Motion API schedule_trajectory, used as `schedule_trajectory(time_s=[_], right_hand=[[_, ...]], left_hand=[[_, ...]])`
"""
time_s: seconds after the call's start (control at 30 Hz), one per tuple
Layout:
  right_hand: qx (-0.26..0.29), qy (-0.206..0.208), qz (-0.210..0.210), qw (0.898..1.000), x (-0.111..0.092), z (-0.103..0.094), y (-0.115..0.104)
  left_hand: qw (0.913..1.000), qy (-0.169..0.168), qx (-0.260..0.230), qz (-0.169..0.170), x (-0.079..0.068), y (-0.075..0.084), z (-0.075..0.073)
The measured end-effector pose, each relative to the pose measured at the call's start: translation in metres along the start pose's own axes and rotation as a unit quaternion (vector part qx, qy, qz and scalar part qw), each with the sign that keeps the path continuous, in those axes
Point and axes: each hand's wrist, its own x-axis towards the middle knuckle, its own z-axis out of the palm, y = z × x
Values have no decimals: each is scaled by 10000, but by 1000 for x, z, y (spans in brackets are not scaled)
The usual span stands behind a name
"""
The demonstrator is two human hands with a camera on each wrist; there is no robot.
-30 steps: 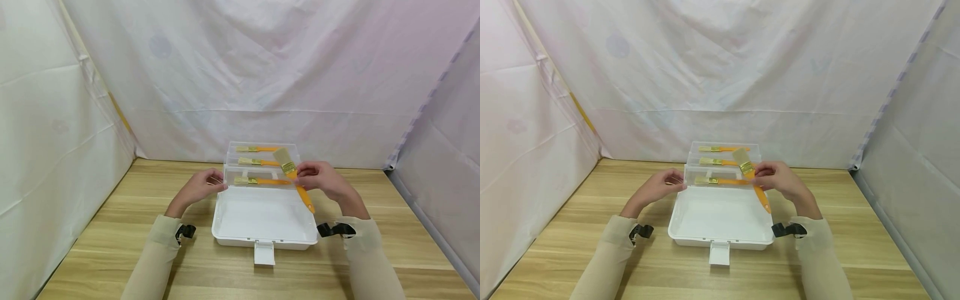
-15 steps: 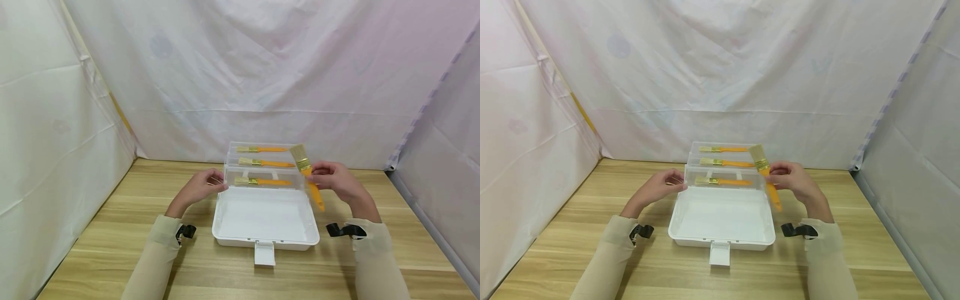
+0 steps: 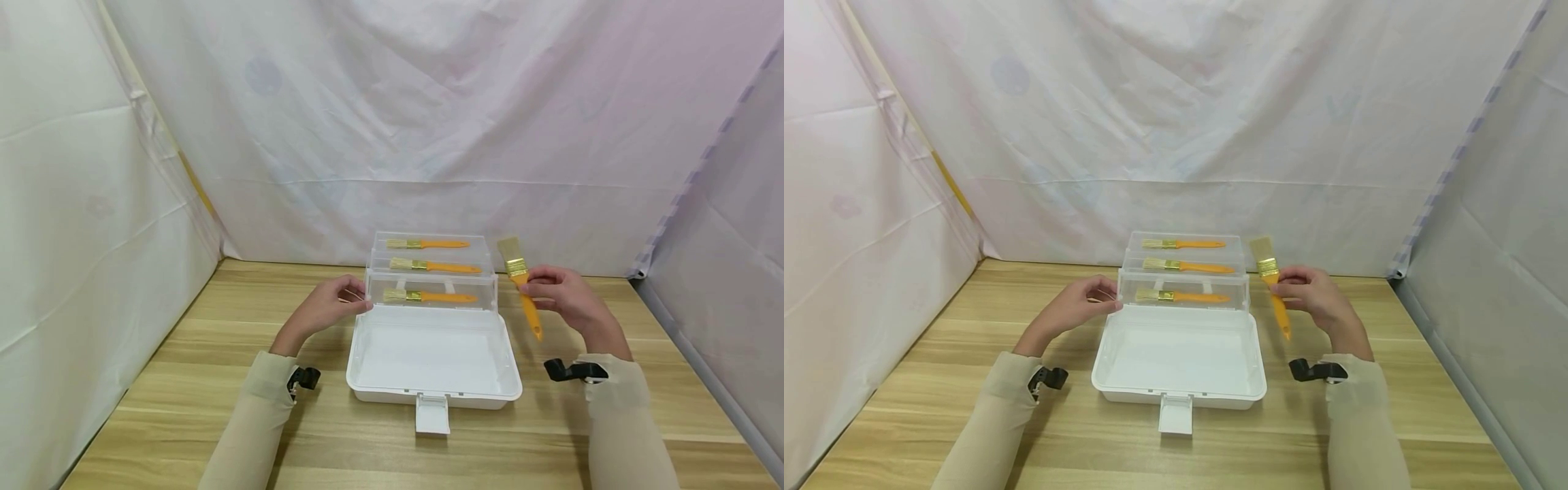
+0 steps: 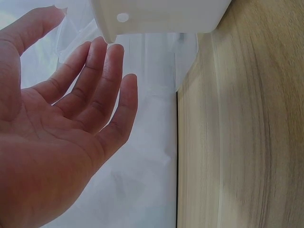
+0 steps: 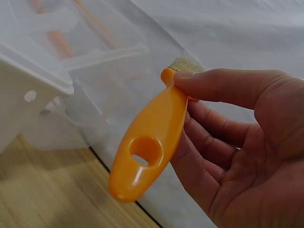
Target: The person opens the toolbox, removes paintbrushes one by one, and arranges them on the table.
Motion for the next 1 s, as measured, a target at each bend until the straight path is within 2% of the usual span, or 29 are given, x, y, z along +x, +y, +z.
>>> schedule_trajectory(time_s=[0.3,0.53,1.0], right_hand=[[28,233,483,9986,13,-8,24],[8,280,696,9972,23,-13,42],[-435,475,1221,9904,33,-19,46]], left_hand=[[10000,12,39,-8,0,0,0],[10000,-1,19,70,0,-1,1],[10000,-17,-8,39,1,-2,1]])
